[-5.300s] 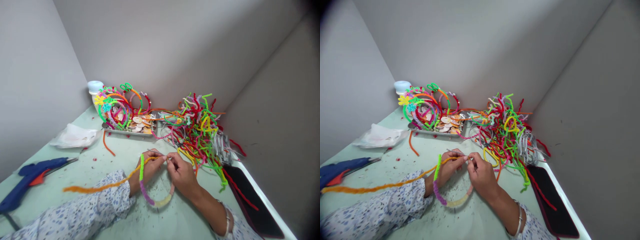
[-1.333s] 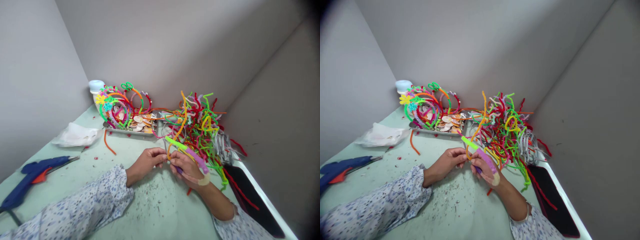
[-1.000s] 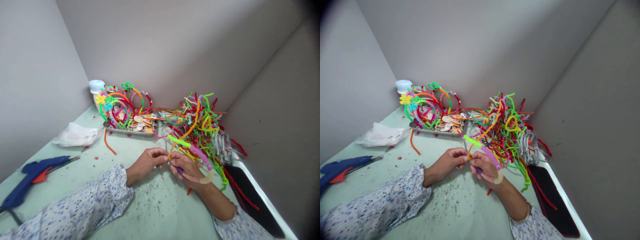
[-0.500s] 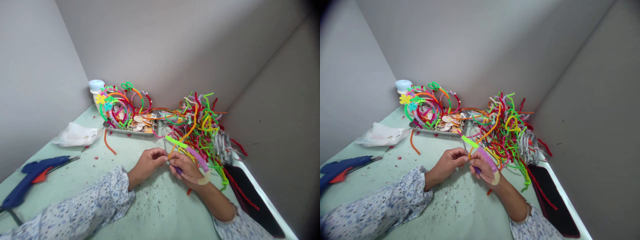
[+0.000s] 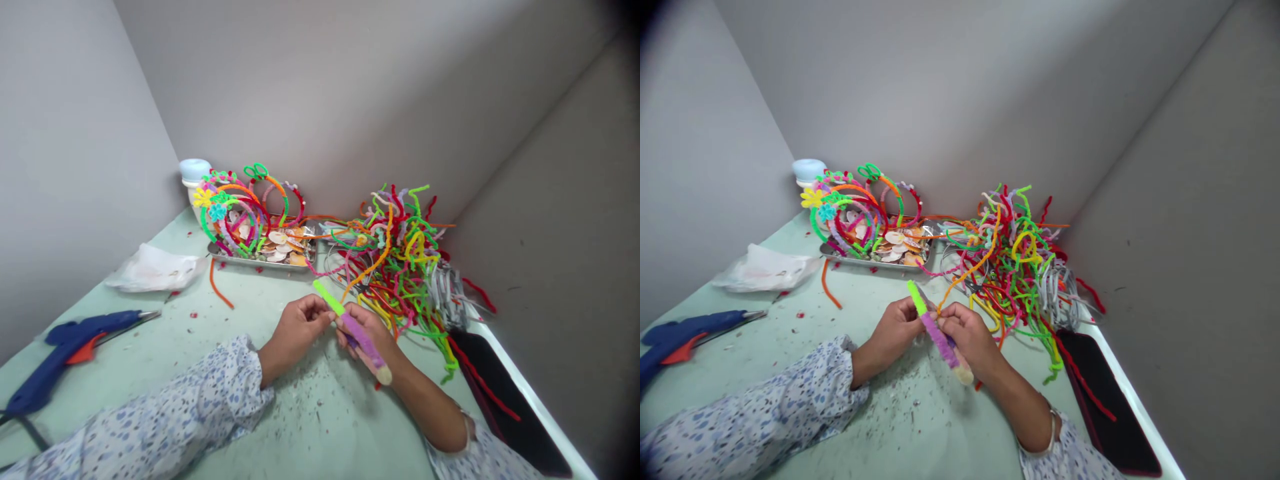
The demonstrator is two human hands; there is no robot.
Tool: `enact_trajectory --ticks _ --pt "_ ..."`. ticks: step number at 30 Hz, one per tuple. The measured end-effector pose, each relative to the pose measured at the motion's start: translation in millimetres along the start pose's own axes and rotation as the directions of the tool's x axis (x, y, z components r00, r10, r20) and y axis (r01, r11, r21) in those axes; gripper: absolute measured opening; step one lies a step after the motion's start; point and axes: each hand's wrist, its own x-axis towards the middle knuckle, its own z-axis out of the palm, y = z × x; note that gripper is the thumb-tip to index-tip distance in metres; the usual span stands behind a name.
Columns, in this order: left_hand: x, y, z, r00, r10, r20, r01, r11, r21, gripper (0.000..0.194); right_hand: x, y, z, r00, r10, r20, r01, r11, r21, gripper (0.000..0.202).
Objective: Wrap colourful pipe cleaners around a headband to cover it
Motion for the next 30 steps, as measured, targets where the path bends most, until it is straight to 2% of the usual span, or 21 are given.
enact_trajectory --ticks 6,10,18,26,30 --pt "-2.1 8.9 2.0 0.996 -0.020 -0.089 0.029 0.995 0.091 0.011 -3.7 -6.4 6.1 0.999 -0.002 -0.039 -0.004 0.989 -0.150 0.010" --pt "-4.1 14.4 2.9 0.995 -0.052 -0.084 0.059 0.994 0.088 0.014 -3.6 -1.3 7.0 0.997 -0.057 -0.051 0.046 0.980 -0.195 0.010" --pt "-1.1 -5.4 -0.1 0.997 -0.007 -0.079 0.019 0.989 0.145 0.015 -8.3 -3.9 10.0 0.985 -0.154 -0.083 0.119 0.939 -0.323 0.009" --pt "-0.6 -2.3 1.3 0.998 -0.016 -0.063 0.023 0.992 0.124 0.012 -6.8 0.6 9.5 0.983 -0.162 -0.087 0.127 0.939 -0.320 0.012" --pt "1.4 -5.9 2.9 0.993 -0.019 -0.116 0.037 0.988 0.153 0.011 -6.3 1.0 8.1 0.978 -0.178 -0.112 0.130 0.929 -0.346 0.014"
